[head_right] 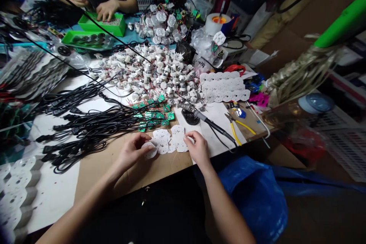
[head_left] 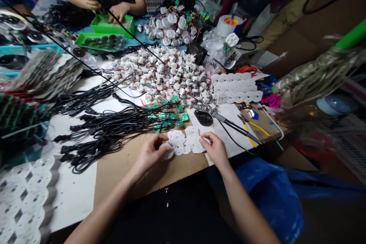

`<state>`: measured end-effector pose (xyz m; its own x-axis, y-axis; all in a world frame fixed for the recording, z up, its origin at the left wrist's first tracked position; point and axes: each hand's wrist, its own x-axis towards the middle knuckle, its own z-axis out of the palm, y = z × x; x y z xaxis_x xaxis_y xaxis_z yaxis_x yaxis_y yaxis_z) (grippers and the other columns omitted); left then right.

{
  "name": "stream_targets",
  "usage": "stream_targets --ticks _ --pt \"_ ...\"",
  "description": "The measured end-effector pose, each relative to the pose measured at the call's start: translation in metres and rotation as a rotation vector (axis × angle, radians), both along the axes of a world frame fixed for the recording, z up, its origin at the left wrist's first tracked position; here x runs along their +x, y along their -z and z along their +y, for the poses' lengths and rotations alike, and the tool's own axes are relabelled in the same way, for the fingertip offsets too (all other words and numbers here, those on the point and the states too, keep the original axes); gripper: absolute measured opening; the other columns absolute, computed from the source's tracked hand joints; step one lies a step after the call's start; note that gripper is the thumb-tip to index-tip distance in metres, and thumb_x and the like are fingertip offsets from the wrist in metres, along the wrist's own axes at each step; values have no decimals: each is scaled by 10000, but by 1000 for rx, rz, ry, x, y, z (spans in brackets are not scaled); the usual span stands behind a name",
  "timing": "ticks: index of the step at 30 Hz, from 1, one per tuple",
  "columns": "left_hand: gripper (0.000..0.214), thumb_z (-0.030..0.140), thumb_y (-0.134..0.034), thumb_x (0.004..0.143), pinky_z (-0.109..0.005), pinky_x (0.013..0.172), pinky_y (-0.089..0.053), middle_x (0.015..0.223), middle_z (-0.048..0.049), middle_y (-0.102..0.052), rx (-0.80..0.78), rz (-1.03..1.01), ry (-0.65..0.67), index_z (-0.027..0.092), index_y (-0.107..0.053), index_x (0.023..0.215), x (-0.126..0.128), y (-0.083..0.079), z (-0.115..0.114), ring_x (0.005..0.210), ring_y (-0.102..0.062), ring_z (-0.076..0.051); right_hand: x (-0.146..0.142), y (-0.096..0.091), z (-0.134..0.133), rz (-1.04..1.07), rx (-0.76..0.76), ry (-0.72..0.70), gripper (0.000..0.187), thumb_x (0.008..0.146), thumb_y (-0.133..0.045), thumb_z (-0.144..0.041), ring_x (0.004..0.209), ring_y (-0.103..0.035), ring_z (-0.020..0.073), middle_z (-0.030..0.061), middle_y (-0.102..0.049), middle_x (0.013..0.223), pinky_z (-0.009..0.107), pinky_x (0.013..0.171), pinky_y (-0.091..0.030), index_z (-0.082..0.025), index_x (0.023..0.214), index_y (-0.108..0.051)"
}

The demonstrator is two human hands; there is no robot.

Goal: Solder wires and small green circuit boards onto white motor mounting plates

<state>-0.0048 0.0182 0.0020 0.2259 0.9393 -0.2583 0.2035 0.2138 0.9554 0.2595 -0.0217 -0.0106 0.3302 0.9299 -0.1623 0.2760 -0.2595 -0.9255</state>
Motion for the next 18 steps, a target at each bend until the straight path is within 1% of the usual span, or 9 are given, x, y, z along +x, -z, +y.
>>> stream_targets --ticks 3,5,7,10,12,15,18 --pt "283 348 -797 704 -246 625 -440 764 -3 -645 -6 -1 10 173 -656 875 -2 1 -2 668 -563 -135 4 1 0 136 -43 5 389 777 -719 -570 689 -635 203 37 -694 742 304 636 -510 -197 877 -672" --pt "280 342 -792 711 -242 612 -431 763 -1 -646 -13 1 17 173 -658 890 -4 5 -3 663 -558 -133 6 1 -1 195 -59 11 469 761 -722 -635 663 -654 204 40 -713 739 294 592 -513 -195 908 -652" --pt "279 341 -785 721 -242 613 -431 779 -6 -655 -14 2 25 174 -659 905 -5 8 -3 676 -567 -137 7 1 -2 227 -66 22 510 731 -749 -661 653 -662 203 44 -722 745 290 574 -516 -192 906 -648" --pt "276 348 -775 732 -247 620 -433 794 -12 -664 -15 3 39 173 -657 909 -6 10 -3 689 -580 -142 7 1 -3 230 -59 39 506 700 -788 -647 693 -667 204 51 -721 763 287 599 -523 -184 868 -669" --pt "276 357 -771 731 -247 617 -431 779 -9 -658 -17 6 43 172 -653 899 -6 8 -3 685 -577 -143 6 1 -3 217 -50 46 484 695 -801 -620 726 -672 207 56 -724 780 293 634 -532 -179 856 -687" --pt "284 372 -770 718 -245 605 -425 743 3 -640 -22 19 36 173 -646 878 -6 2 -3 661 -564 -137 2 1 -3 190 -43 42 434 717 -794 -572 733 -679 210 61 -733 793 308 669 -543 -176 875 -710" --pt "286 378 -763 709 -241 593 -424 724 12 -632 -33 25 29 176 -638 868 -6 -4 -2 643 -562 -133 -8 0 -1 146 -34 8 360 756 -762 -512 715 -684 215 67 -743 793 312 654 -544 -180 892 -728"
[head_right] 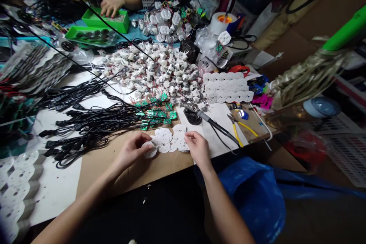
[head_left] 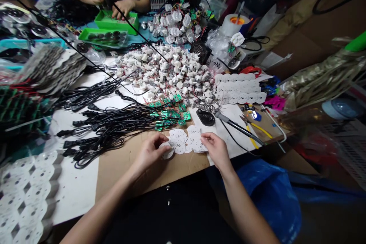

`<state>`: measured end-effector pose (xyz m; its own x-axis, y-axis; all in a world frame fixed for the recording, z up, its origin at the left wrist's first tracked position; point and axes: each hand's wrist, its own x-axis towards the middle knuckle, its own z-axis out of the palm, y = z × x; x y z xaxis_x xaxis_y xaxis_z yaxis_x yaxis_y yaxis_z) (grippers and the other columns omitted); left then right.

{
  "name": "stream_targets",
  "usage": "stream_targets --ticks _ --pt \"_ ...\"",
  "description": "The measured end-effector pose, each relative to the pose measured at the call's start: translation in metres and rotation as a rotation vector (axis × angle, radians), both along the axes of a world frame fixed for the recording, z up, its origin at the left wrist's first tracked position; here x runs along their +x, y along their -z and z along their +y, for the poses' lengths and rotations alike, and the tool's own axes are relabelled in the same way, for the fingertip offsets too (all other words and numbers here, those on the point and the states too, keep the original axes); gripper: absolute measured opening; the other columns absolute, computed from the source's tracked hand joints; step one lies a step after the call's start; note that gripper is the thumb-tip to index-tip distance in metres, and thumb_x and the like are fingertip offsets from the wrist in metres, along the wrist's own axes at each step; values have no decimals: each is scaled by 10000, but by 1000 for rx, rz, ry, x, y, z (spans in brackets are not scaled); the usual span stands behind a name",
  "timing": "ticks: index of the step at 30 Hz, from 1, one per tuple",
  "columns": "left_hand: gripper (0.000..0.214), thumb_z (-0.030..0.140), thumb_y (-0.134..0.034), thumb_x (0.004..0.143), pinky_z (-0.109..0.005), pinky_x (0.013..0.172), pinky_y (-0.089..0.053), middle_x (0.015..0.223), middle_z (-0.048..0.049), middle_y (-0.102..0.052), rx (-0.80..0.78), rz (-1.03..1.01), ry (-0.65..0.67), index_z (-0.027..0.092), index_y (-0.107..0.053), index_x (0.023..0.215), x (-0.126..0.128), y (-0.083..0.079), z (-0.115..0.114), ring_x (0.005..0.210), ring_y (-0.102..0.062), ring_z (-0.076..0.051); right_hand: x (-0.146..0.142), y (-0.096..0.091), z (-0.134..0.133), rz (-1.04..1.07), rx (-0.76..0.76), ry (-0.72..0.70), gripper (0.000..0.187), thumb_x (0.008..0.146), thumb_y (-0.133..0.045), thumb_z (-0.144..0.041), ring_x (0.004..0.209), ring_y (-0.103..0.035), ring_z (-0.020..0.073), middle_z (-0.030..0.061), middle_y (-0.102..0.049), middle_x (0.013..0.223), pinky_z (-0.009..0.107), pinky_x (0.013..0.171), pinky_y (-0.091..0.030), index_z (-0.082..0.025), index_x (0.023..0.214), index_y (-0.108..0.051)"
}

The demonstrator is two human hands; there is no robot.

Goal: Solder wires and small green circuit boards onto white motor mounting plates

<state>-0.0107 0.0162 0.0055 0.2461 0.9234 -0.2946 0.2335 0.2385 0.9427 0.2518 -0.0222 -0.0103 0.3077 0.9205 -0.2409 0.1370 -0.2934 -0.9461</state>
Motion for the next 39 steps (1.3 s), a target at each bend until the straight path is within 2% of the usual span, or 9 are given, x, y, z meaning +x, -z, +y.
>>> stream_targets --ticks 6,11,14,18,21,28,34,36,39 --pt "326 418 -766 709 -253 586 -438 719 4 -632 -14 40 2 172 -644 885 -4 2 -1 640 -562 -143 -17 -6 10 -212 64 -85 254 824 -642 -376 734 -678 222 75 -744 799 315 655 -541 -194 957 -758" --pt "283 418 -661 850 -296 725 -510 889 -36 -724 10 36 58 189 -683 1014 -10 3 -6 801 -656 -182 -9 -15 12 -466 128 -82 267 838 -595 -326 689 -605 193 76 -732 874 339 715 -526 -205 989 -779" --pt "282 386 -606 891 -299 746 -509 909 -33 -730 28 71 91 199 -694 1082 -11 3 -6 818 -653 -182 -4 -18 9 -374 104 -60 305 842 -592 -341 639 -549 162 61 -683 887 315 651 -504 -208 1046 -776" --pt "309 360 -563 897 -287 707 -488 859 -26 -716 22 70 105 189 -696 1117 -11 5 -4 772 -626 -174 -11 -15 4 -25 -16 -104 423 788 -654 -357 604 -526 127 13 -591 843 249 539 -451 -206 1177 -722" --pt "308 359 -559 894 -292 732 -494 881 -30 -722 13 64 108 185 -698 1107 -12 6 -2 796 -638 -181 -20 -10 3 50 -35 -127 403 760 -681 -345 594 -504 104 -10 -556 825 231 547 -438 -205 1136 -721" --pt "301 376 -577 879 -293 711 -494 854 -34 -717 51 72 77 182 -718 1061 -12 6 3 769 -637 -182 -31 -8 6 -43 -5 -139 293 753 -677 -359 587 -526 114 -20 -564 738 233 563 -461 -185 988 -697" --pt "315 403 -607 868 -280 667 -483 826 -32 -713 28 34 60 174 -728 1048 -5 8 8 727 -627 -176 -48 -11 14 -130 43 -158 219 790 -661 -350 611 -587 148 -6 -613 719 254 568 -513 -212 958 -678" --pt "323 410 -611 865 -281 669 -486 847 -40 -721 27 30 56 172 -729 1047 -4 9 10 733 -628 -179 -53 -12 17 -217 90 -187 185 804 -652 -320 644 -607 162 13 -640 755 273 596 -532 -216 953 -686" --pt "317 408 -610 861 -286 693 -488 897 -57 -736 47 58 42 168 -733 1028 -3 9 15 778 -640 -189 -52 -15 20 -409 221 -169 155 823 -653 -287 815 -648 209 71 -680 918 316 698 -552 -222 951 -710"
